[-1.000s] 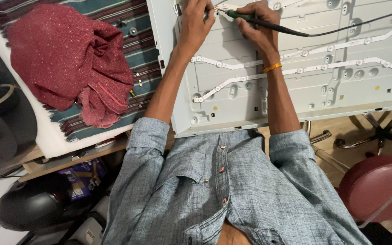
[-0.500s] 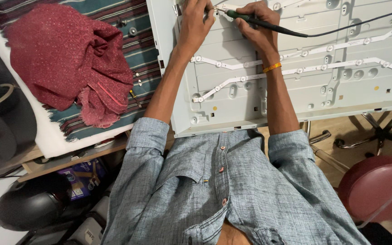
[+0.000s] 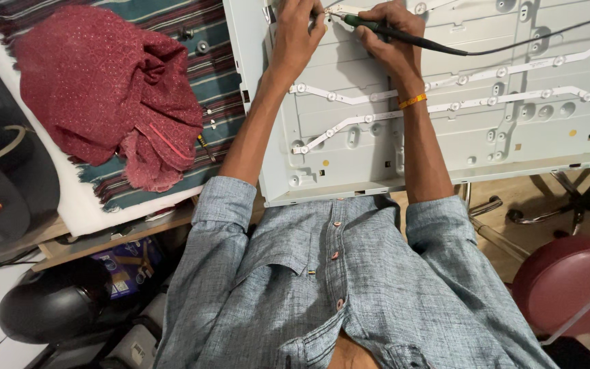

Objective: The person works on the back panel of a television, pressing LED light strips into place and soldering connections on the strips with a soldering iron. They then remove a strip from the panel, take a screwdriver from a drawer, and work on the strip's components while holding it.

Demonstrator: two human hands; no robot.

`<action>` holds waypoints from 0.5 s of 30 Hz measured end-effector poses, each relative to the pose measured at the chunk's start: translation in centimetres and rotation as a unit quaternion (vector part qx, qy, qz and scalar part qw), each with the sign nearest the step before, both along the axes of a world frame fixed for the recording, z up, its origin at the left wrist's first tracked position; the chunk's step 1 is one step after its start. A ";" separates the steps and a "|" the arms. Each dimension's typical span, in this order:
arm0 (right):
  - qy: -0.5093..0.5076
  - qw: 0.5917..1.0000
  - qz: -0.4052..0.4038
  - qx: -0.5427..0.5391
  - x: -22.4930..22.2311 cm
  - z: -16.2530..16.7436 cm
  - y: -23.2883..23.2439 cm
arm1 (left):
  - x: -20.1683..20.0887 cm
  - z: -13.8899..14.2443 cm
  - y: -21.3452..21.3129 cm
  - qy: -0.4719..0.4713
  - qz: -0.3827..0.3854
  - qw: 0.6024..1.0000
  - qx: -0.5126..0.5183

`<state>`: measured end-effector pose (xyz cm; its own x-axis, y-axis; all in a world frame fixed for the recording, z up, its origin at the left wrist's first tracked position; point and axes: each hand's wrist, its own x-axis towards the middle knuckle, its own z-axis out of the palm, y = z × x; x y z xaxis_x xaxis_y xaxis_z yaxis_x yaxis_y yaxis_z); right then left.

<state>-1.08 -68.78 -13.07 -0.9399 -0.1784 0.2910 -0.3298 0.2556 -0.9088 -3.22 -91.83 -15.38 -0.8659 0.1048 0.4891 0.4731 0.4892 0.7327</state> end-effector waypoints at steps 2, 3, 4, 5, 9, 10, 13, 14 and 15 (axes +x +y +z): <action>0.021 1.000 0.009 -0.008 0.0 -0.1 0.0 | 0.0 0.0 0.0 -0.001 0.003 1.000 -0.006; 0.020 1.000 0.007 -0.004 0.0 -0.1 0.0 | 0.0 -0.1 0.0 -0.004 0.002 1.000 -0.005; 0.019 1.000 0.006 0.000 0.0 -0.1 0.0 | 0.0 -0.1 0.0 -0.008 0.000 1.000 -0.005; 0.018 1.000 0.004 0.004 0.0 -0.1 0.0 | 0.0 -0.1 0.0 -0.012 -0.001 1.000 -0.005; 0.032 0.999 0.009 0.017 -0.1 -0.2 0.1 | 0.0 -0.3 0.0 -0.018 -0.006 1.000 0.007; 0.035 0.999 0.008 0.019 -0.2 -0.3 0.1 | 0.0 -0.3 0.0 -0.017 -0.005 1.000 0.003; 0.026 0.999 0.001 0.021 0.0 -0.4 0.1 | 0.0 -0.4 0.0 -0.003 0.001 1.000 -0.009; 0.022 1.000 -0.001 0.020 0.1 -0.4 0.0 | 0.0 -0.4 0.0 0.005 0.005 1.000 -0.013; 0.022 1.000 0.002 0.013 0.0 -0.4 -0.1 | 0.0 -0.4 -0.1 0.007 0.002 1.000 -0.009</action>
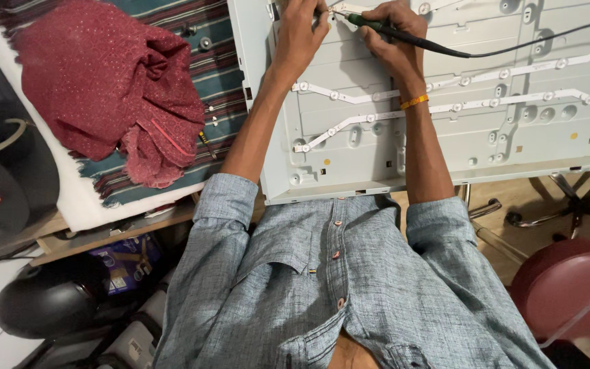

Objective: The person works on the back panel of a television, pressing LED light strips into place and soldering connections on the strips with a soldering iron. They then remove a strip from the panel, take a screwdriver from a drawer, and work on the strip's components while holding it.

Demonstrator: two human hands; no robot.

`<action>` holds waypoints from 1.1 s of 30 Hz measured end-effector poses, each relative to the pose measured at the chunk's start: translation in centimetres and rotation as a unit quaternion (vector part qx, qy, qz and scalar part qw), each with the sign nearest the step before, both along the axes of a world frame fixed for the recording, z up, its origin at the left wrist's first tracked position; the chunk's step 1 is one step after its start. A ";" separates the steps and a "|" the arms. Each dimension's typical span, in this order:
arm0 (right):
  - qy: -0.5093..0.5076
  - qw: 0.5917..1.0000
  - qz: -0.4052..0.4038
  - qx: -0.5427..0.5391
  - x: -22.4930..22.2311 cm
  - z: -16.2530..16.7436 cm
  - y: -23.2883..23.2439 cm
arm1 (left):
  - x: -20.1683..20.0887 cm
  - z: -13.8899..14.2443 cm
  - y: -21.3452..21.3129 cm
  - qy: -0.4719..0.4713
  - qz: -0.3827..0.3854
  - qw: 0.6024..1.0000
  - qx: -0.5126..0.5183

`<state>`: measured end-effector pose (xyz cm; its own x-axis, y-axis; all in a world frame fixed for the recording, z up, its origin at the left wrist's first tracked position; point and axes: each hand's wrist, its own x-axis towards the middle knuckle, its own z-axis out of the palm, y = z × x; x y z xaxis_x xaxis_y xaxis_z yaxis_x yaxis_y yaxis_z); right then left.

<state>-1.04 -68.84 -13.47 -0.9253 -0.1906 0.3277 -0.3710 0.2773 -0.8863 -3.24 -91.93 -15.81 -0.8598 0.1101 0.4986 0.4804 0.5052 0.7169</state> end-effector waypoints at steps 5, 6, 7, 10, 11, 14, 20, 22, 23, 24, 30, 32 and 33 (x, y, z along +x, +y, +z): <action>-0.012 1.000 -0.010 -0.004 0.0 0.0 -0.2 | 0.1 0.3 -0.1 0.029 0.001 1.000 -0.003; -0.012 1.000 -0.007 -0.009 0.0 0.0 -0.2 | 0.1 0.3 -0.1 0.027 0.002 1.000 -0.001; -0.011 1.000 -0.004 -0.014 0.0 0.0 -0.2 | 0.2 0.4 -0.2 0.025 0.001 1.000 0.000; -0.120 0.989 -0.019 -0.078 0.1 0.0 -0.1 | 0.2 0.5 -0.2 0.004 -0.008 1.000 0.011; -0.175 0.978 -0.026 -0.107 0.1 0.0 -0.1 | 0.2 0.4 -0.2 -0.006 -0.012 1.000 0.015; -0.162 0.979 -0.023 -0.126 0.0 -0.2 0.1 | 0.2 0.3 -0.2 -0.019 -0.015 1.000 0.020; -0.095 0.974 -0.030 -0.206 -0.1 0.0 0.5 | 0.2 0.5 -0.6 -0.057 -0.065 0.993 0.085; -0.100 0.950 -0.019 -0.296 0.3 0.6 0.8 | 0.8 0.9 -0.8 -0.054 -0.056 0.995 0.063; -0.098 0.935 -0.012 -0.340 0.4 1.0 1.0 | 1.0 1.2 -0.9 -0.049 -0.052 0.996 0.051; -0.100 0.921 -0.011 -0.376 0.7 1.4 1.3 | 1.4 1.5 -0.9 -0.032 -0.044 0.998 0.041; -0.122 0.829 -0.074 -0.541 5.0 4.8 4.2 | 4.9 5.2 -0.9 -0.055 -0.008 0.998 0.038; -0.108 0.802 -0.085 -0.582 6.5 5.8 5.3 | 6.3 6.9 -0.4 -0.070 -0.002 0.997 0.044; -0.104 0.788 -0.092 -0.600 7.2 6.3 6.0 | 7.1 7.9 -0.1 -0.091 -0.009 0.994 0.052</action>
<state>6.20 -62.85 -7.22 -0.9585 0.2849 0.0080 -0.2350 -0.7740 -0.5880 3.87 -92.00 -7.92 -0.9352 0.0825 0.3443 0.3462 0.4171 0.8404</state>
